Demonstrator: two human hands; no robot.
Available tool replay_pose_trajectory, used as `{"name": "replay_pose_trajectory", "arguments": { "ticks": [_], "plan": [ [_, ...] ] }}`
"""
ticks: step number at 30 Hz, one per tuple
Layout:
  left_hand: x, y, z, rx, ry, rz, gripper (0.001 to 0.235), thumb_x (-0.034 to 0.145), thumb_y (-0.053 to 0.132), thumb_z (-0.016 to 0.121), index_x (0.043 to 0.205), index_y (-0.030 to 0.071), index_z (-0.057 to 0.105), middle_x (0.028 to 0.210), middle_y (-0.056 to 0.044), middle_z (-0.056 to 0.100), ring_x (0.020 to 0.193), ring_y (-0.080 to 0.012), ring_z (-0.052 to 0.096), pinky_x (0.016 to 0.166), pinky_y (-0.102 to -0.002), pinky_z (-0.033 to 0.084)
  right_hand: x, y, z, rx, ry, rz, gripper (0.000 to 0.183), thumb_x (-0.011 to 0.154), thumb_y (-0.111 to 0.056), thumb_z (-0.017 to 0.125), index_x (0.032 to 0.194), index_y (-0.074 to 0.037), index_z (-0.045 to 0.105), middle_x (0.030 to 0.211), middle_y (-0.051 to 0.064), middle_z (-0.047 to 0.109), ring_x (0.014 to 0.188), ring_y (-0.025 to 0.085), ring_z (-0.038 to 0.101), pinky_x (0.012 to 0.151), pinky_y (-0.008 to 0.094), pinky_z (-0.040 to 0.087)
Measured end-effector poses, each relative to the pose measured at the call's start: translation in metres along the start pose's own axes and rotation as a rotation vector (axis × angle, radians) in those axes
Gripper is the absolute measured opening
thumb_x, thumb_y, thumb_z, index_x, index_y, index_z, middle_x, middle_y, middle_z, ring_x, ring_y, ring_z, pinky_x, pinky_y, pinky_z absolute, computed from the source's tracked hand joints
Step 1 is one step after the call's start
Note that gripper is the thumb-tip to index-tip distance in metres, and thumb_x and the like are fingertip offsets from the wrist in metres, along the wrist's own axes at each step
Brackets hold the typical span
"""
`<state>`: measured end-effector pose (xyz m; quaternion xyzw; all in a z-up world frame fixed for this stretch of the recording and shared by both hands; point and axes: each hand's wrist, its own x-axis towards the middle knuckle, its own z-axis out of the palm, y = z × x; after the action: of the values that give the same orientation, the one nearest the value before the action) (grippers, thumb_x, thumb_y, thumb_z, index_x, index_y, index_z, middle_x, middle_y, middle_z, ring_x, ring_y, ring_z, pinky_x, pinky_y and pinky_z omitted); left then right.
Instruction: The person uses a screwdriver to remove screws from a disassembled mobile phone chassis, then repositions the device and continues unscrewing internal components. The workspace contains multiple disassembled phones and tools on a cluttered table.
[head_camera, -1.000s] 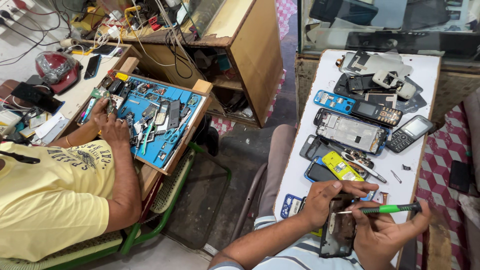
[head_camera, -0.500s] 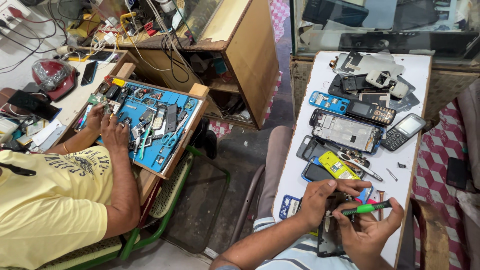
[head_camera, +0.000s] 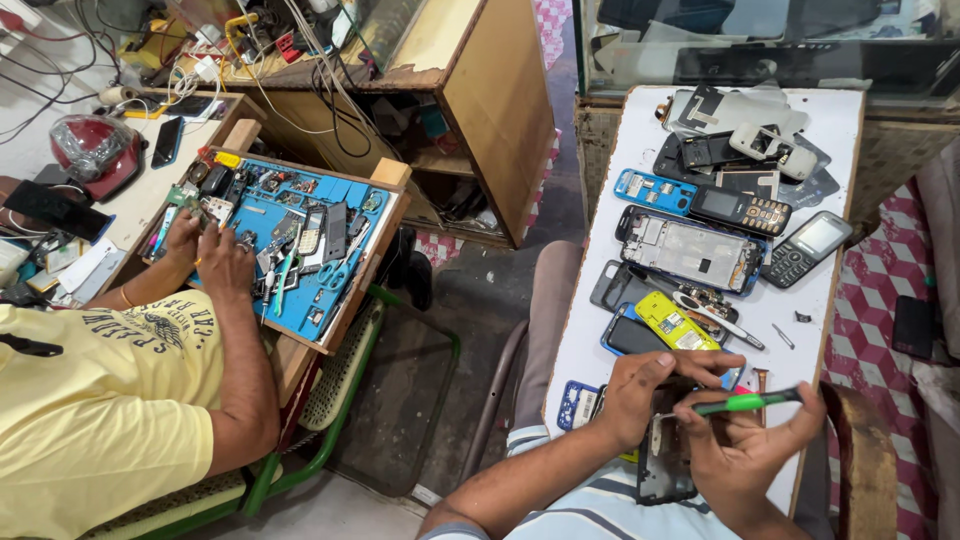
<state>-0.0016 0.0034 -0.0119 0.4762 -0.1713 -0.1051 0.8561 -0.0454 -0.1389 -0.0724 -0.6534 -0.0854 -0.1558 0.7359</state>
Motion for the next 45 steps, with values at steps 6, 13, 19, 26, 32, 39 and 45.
{"name": "replay_pose_trajectory", "arguments": {
  "ticks": [6, 13, 19, 26, 32, 39, 45],
  "plan": [
    [0.001, -0.003, -0.002, 0.015, 0.013, 0.001, 0.056, 0.115, 0.04, 0.038, 0.11, -0.008, 0.068, 0.137, -0.03, 0.062, 0.136, -0.0364, 0.059, 0.124, -0.047, 0.043, 0.001, -0.005, 0.001, 0.027, -0.01, -0.01, 0.096, 0.093, 0.005, 0.065, 0.16, -0.024, 0.001, 0.106, 0.019, 0.061, 0.088, 0.019, 0.068, 0.085, 0.032, 0.058],
    [0.002, -0.008, -0.003, -0.067, 0.011, -0.012, 0.054, 0.115, 0.037, 0.038, 0.11, -0.008, 0.068, 0.141, -0.03, 0.061, 0.136, -0.0382, 0.058, 0.124, -0.047, 0.042, 0.001, 0.002, -0.003, -0.068, 0.06, 0.008, 0.096, 0.094, 0.006, 0.063, 0.16, -0.025, 0.001, 0.113, 0.02, 0.059, 0.089, 0.02, 0.066, 0.084, 0.033, 0.057],
    [0.0, -0.008, -0.003, 0.003, -0.027, 0.048, 0.056, 0.119, 0.036, 0.037, 0.105, -0.009, 0.067, 0.127, -0.031, 0.064, 0.135, -0.038, 0.058, 0.126, -0.049, 0.044, -0.001, 0.002, -0.003, -0.009, -0.073, -0.088, 0.095, 0.093, 0.004, 0.066, 0.156, -0.028, 0.002, 0.1, 0.017, 0.065, 0.083, 0.018, 0.07, 0.086, 0.032, 0.058],
    [0.002, -0.011, -0.007, -0.11, 0.008, -0.06, 0.06, 0.113, 0.043, 0.04, 0.106, -0.01, 0.068, 0.138, -0.029, 0.063, 0.137, -0.0402, 0.056, 0.12, -0.049, 0.044, 0.008, -0.007, 0.001, -0.093, 0.05, 0.024, 0.095, 0.095, 0.004, 0.067, 0.154, -0.022, -0.002, 0.113, 0.016, 0.062, 0.089, 0.02, 0.068, 0.082, 0.035, 0.057],
    [0.006, -0.025, -0.018, 0.023, -0.037, 0.004, 0.06, 0.116, 0.043, 0.037, 0.108, -0.008, 0.067, 0.13, -0.031, 0.064, 0.136, -0.0422, 0.055, 0.127, -0.053, 0.035, 0.008, -0.004, -0.008, -0.201, -0.147, -0.132, 0.092, 0.098, 0.0, 0.067, 0.153, -0.028, -0.002, 0.101, 0.018, 0.069, 0.082, 0.021, 0.073, 0.081, 0.033, 0.059],
    [0.011, -0.026, -0.022, -0.142, -0.049, 0.037, 0.054, 0.117, 0.035, 0.037, 0.106, -0.008, 0.068, 0.129, -0.032, 0.064, 0.134, -0.0461, 0.056, 0.125, -0.059, 0.032, 0.006, -0.018, -0.008, -0.066, -0.071, -0.056, 0.098, 0.103, -0.005, 0.067, 0.16, -0.033, -0.007, 0.092, 0.013, 0.069, 0.077, 0.016, 0.069, 0.081, 0.03, 0.057],
    [0.01, -0.024, -0.022, -0.12, -0.058, 0.035, 0.054, 0.117, 0.035, 0.036, 0.103, -0.006, 0.069, 0.128, -0.032, 0.065, 0.134, -0.0455, 0.056, 0.127, -0.06, 0.033, 0.014, -0.016, -0.011, -0.132, -0.16, -0.153, 0.096, 0.104, -0.002, 0.062, 0.157, -0.035, -0.01, 0.102, 0.016, 0.068, 0.083, 0.018, 0.07, 0.081, 0.032, 0.059]
  ]
}}
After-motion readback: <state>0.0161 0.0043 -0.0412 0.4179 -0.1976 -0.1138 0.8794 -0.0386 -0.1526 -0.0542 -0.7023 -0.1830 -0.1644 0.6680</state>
